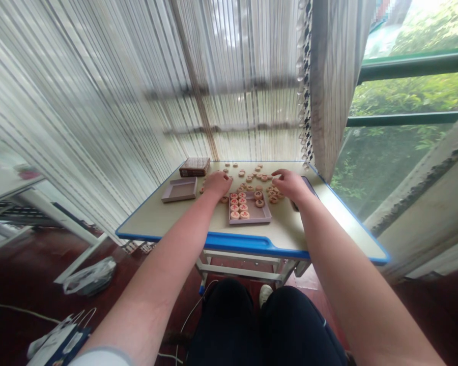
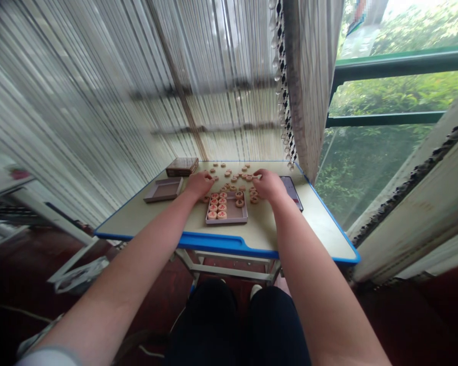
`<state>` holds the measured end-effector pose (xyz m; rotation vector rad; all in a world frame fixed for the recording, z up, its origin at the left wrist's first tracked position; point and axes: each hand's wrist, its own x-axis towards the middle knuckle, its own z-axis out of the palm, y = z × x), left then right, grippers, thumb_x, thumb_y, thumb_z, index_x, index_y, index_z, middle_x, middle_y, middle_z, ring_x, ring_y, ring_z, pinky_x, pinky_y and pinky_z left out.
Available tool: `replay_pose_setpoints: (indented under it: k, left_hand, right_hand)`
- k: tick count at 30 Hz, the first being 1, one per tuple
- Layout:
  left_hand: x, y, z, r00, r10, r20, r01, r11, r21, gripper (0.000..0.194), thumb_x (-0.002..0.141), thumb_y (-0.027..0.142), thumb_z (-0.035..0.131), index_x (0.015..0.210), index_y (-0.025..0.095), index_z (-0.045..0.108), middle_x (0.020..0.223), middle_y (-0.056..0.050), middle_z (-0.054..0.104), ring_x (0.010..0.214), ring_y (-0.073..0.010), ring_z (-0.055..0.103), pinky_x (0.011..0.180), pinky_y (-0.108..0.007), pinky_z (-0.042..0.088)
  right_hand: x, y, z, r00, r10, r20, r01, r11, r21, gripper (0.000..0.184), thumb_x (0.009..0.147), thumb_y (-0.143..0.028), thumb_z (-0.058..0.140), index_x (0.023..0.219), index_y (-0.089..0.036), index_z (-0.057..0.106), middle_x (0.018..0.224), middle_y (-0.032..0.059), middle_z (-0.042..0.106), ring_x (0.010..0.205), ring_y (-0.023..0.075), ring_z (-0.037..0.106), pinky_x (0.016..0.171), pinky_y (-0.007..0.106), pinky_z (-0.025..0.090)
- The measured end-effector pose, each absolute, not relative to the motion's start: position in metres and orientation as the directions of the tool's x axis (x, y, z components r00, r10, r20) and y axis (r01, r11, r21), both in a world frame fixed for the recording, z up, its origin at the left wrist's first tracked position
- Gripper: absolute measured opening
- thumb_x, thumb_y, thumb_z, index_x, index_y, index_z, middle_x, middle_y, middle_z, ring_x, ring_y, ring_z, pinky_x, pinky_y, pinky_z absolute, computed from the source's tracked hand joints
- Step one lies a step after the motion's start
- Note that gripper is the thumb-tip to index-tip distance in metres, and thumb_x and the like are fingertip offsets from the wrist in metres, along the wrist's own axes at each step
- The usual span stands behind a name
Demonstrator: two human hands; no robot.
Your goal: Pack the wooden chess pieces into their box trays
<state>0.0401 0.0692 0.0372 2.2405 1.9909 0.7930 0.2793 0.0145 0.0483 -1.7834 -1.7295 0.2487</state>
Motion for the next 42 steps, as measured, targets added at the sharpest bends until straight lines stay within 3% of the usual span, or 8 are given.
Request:
replay_pose_setpoints:
  k: [3,6,11,18,25,30,36,42]
  left_hand:
    - [0.037,0.071,0.035,0.034,0.958,0.286,0.937,-0.130,0.323,0.030,0.078,0.038,0.051,0.093,0.018,0.068,0.110,-0.013,0.064,0.106,-0.0274,0.056,0.091,-0.038,0.040]
    - [0.038,0.072,0.034,0.058,0.964,0.258,0.944,-0.138,0.301,0.030,0.078,0.037,0.050,0.093,0.018,0.068,0.107,-0.014,0.065,0.103,-0.0271,0.057,0.089,-0.038,0.041]
    - [0.039,0.072,0.033,0.101,0.954,0.283,0.938,-0.186,0.292,0.030,0.079,0.033,0.049,0.095,0.017,0.068,0.106,-0.014,0.065,0.102,-0.0270,0.058,0.089,-0.036,0.042]
    - [0.043,0.074,0.033,0.144,0.930,0.337,0.931,-0.243,0.273,0.029,0.081,0.025,0.047,0.098,0.018,0.068,0.104,-0.011,0.067,0.101,-0.0231,0.059,0.089,-0.032,0.042]
    - [0.040,0.077,0.031,0.153,0.906,0.396,0.910,-0.286,0.301,0.026,0.080,0.019,0.047,0.093,0.017,0.069,0.103,-0.011,0.066,0.100,-0.0231,0.058,0.091,-0.033,0.041]
    - [0.040,0.078,0.031,0.162,0.912,0.378,0.916,-0.281,0.286,0.027,0.080,0.018,0.046,0.095,0.017,0.069,0.104,-0.010,0.066,0.102,-0.0223,0.058,0.093,-0.033,0.041]
    - [0.040,0.079,0.030,0.173,0.948,0.268,0.941,-0.240,0.239,0.038,0.075,0.011,0.048,0.106,0.020,0.068,0.106,-0.010,0.067,0.105,-0.0231,0.058,0.093,-0.034,0.042]
    - [0.038,0.081,0.029,0.180,0.932,0.316,0.929,-0.266,0.256,0.038,0.076,0.009,0.047,0.106,0.019,0.067,0.109,-0.011,0.067,0.106,-0.0227,0.058,0.093,-0.034,0.042]
  right_hand:
    - [0.289,0.024,0.041,0.216,0.922,0.322,0.881,-0.041,-0.472,0.043,0.071,-0.021,0.052,0.112,-0.016,0.062,0.095,0.0111,0.067,0.085,0.0223,0.061,0.073,0.030,0.045]
    - [0.290,0.026,0.038,0.191,0.944,0.268,0.891,-0.052,-0.451,0.040,0.070,-0.020,0.053,0.109,-0.015,0.065,0.100,0.0129,0.067,0.092,0.0243,0.060,0.077,0.030,0.045]
    - [0.283,0.024,0.039,0.164,0.969,0.184,0.887,-0.064,-0.457,0.032,0.071,-0.025,0.057,0.099,-0.016,0.069,0.090,0.0118,0.070,0.085,0.0244,0.063,0.073,0.030,0.046]
    - [0.274,0.022,0.042,0.069,0.963,0.260,0.882,0.063,-0.467,0.037,0.072,-0.017,0.053,0.106,-0.017,0.067,0.097,0.0083,0.070,0.085,0.0205,0.063,0.075,0.027,0.046]
    - [0.275,0.022,0.039,0.061,0.975,0.213,0.965,-0.003,-0.261,0.031,0.071,-0.021,0.057,0.099,-0.022,0.071,0.097,0.0106,0.069,0.094,0.0248,0.060,0.079,0.032,0.045]
    - [0.274,0.022,0.039,0.051,0.976,0.214,0.961,0.011,-0.278,0.032,0.073,-0.026,0.056,0.101,-0.025,0.070,0.098,0.0084,0.069,0.094,0.0234,0.059,0.077,0.030,0.045]
    - [0.272,0.024,0.035,0.096,0.972,0.216,0.967,-0.039,-0.254,0.043,0.074,-0.029,0.055,0.114,-0.020,0.063,0.104,0.0123,0.067,0.099,0.0266,0.058,0.078,0.033,0.045]
    - [0.273,0.026,0.034,0.082,0.972,0.222,0.955,-0.013,-0.295,0.044,0.072,-0.029,0.056,0.114,-0.019,0.063,0.100,0.0113,0.069,0.094,0.0250,0.061,0.077,0.031,0.046]
